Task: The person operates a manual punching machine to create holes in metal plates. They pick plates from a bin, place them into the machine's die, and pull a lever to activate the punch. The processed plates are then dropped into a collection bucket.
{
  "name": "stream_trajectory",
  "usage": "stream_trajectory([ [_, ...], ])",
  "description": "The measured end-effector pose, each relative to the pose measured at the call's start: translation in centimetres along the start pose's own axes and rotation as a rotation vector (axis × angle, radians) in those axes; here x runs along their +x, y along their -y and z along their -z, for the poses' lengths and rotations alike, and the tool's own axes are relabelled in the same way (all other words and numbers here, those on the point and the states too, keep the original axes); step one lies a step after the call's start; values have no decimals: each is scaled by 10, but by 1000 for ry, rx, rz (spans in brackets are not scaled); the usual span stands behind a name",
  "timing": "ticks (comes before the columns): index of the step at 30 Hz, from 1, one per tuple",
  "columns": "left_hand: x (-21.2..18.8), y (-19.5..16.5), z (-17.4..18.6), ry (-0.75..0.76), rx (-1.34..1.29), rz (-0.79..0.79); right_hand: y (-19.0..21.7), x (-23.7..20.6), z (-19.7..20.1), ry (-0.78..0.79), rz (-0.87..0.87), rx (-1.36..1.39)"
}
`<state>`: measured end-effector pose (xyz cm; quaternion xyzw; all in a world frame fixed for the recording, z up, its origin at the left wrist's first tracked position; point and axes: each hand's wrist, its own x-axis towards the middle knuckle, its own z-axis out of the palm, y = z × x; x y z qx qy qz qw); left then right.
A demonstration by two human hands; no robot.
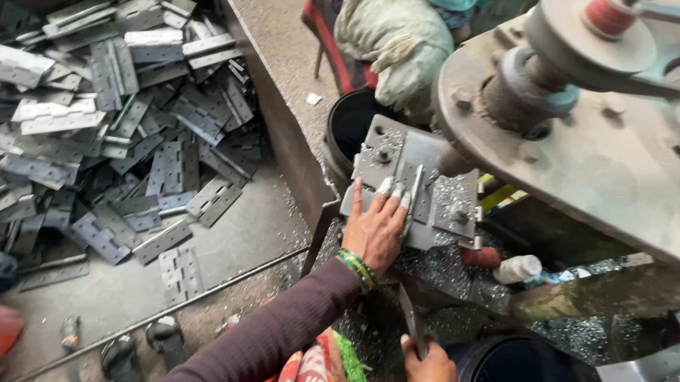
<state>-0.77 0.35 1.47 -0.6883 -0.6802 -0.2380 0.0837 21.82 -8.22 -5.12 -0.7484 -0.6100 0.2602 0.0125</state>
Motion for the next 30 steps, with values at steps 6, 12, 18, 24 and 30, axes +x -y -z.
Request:
stream_trajectory([
  [6,2,4,-5,79,25,34,12,6,35,86,78,-25],
  [12,0,1,-9,119,-34,60,9,2,30,33,7,-69],
  [18,5,4,-10,74,-19,76,-19,19,-36,-135,78,-32],
  [24,2,7,-13,117,-36,52,-25,27,-15,59,52,-29],
  [30,0,5,-14,67,17,45,-10,18,17,18,116,-83],
])
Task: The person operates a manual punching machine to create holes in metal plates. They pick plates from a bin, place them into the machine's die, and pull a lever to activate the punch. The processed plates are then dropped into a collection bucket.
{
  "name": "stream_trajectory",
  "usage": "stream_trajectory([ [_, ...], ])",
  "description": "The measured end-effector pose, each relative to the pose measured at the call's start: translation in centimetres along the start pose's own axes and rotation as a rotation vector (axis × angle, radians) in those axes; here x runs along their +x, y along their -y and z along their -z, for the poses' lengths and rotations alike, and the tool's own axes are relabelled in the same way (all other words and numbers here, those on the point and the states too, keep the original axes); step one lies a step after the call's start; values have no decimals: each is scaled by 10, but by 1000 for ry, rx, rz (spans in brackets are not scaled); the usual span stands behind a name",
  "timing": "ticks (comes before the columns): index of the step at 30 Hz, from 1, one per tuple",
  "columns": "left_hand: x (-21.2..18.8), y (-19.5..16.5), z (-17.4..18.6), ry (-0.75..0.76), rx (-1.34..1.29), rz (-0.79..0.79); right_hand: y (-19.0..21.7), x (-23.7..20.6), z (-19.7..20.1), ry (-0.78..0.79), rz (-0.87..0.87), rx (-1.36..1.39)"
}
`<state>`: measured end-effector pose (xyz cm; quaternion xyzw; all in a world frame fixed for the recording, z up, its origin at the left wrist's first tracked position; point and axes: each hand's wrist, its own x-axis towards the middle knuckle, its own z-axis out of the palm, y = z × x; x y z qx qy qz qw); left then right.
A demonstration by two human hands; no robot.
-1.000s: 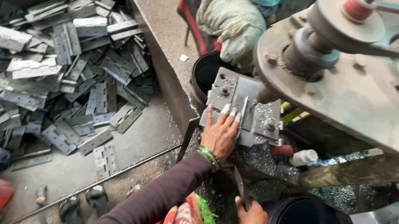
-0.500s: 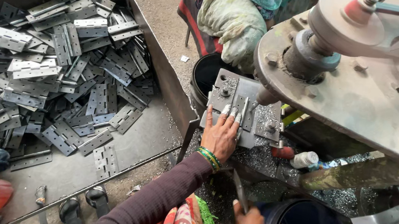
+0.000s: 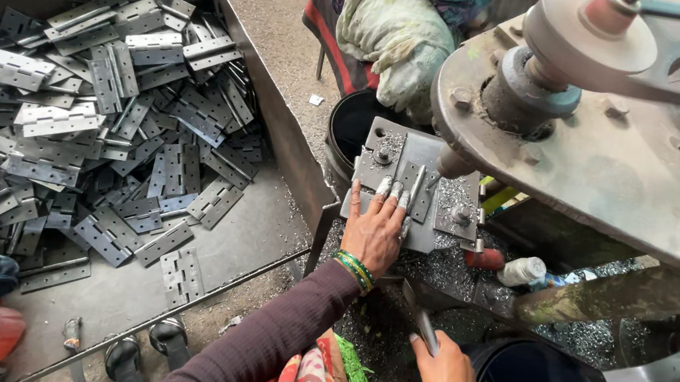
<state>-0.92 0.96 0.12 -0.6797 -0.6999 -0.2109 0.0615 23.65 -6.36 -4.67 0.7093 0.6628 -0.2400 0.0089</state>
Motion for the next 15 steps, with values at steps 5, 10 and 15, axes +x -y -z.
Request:
stream_trajectory([
  [5,1,0,4,19,-35,6,-5,-10,-56,-226,-19,23],
  [10,-4,2,7,17,-69,-18,-23,-3,-71,-134,-54,68],
  [15,8,2,-2,65,13,1,-2,10,-18,107,-83,31],
])
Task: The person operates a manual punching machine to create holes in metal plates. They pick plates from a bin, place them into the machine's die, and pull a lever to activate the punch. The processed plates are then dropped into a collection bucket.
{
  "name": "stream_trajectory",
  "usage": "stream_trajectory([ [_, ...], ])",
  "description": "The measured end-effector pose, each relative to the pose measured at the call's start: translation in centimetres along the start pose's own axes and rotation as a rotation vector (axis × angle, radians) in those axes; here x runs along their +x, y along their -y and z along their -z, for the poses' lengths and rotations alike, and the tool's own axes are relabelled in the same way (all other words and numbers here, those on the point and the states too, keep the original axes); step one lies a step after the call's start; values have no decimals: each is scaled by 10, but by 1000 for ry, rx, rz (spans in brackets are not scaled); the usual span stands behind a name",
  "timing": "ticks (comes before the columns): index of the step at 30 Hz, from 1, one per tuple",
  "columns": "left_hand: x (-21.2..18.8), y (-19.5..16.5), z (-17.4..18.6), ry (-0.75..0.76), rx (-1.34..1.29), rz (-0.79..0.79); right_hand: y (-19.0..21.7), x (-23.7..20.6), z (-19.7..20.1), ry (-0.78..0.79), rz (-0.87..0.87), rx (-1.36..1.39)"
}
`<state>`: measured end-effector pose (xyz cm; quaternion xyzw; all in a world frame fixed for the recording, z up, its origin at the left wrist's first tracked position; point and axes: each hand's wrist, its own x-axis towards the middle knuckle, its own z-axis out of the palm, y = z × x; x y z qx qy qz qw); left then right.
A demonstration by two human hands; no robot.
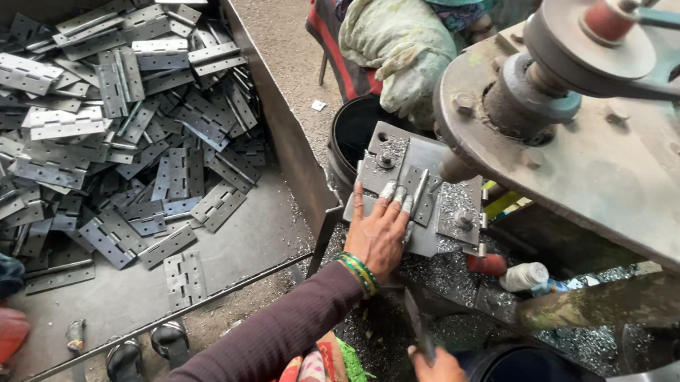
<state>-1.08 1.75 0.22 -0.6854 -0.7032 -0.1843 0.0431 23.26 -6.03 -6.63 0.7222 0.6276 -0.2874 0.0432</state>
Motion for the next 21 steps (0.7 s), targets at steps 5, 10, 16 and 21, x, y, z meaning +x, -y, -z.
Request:
stream_trajectory([
  [5,14,0,-5,-63,64,-11,26,-30,39,-129,47,-62],
  [10,20,3,-3,42,25,2,30,-43,13,-204,-56,-71],
  [16,17,3,-7,-146,31,-34,11,-21,1,-126,-10,-10],
  [21,17,6,-13,58,18,13,17,-17,35,-50,41,-52],
])
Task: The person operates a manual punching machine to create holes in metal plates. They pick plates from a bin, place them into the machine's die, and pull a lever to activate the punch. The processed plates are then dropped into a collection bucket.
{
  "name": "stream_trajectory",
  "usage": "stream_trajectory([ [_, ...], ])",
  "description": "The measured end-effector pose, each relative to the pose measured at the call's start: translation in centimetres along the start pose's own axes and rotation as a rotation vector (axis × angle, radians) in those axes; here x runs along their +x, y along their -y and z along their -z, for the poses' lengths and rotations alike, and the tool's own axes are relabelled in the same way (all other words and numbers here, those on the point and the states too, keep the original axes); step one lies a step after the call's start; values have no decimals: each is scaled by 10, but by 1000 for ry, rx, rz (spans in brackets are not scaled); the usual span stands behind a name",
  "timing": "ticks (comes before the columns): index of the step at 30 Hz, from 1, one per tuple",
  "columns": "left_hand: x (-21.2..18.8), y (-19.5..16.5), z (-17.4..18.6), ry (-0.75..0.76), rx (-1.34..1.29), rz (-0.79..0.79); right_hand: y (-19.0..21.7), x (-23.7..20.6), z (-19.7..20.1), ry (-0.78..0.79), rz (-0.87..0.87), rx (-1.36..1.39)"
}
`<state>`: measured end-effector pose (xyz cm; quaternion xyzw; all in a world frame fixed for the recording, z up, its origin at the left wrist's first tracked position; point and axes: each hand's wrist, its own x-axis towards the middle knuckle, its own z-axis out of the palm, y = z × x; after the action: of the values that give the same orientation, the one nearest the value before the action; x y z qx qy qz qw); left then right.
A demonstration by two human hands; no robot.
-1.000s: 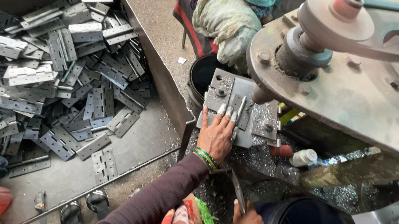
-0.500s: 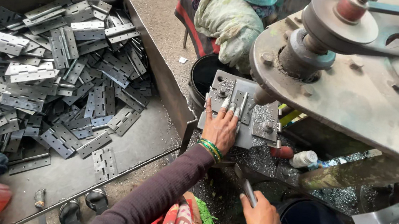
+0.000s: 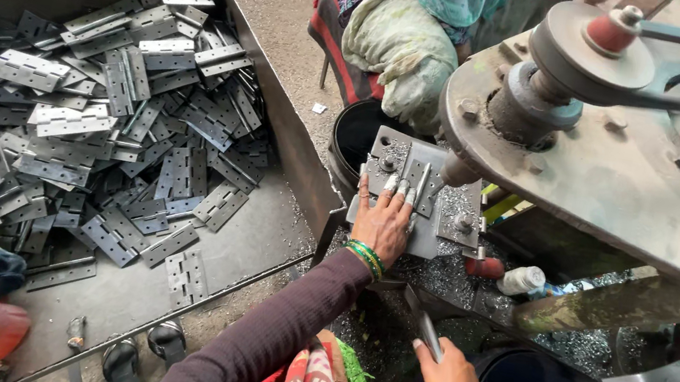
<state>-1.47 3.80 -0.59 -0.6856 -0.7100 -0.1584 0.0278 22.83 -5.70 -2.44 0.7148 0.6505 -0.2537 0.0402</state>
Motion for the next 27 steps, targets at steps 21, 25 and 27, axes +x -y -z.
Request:
stream_trajectory([
  [21,-2,0,2,-22,0,14,3,-5,9,-7,14,65],
  [25,-4,-1,1,-28,-34,16,5,-14,0,-72,-5,24],
  [27,-5,-1,3,-50,-16,13,4,-18,-14,-121,-18,14],
])
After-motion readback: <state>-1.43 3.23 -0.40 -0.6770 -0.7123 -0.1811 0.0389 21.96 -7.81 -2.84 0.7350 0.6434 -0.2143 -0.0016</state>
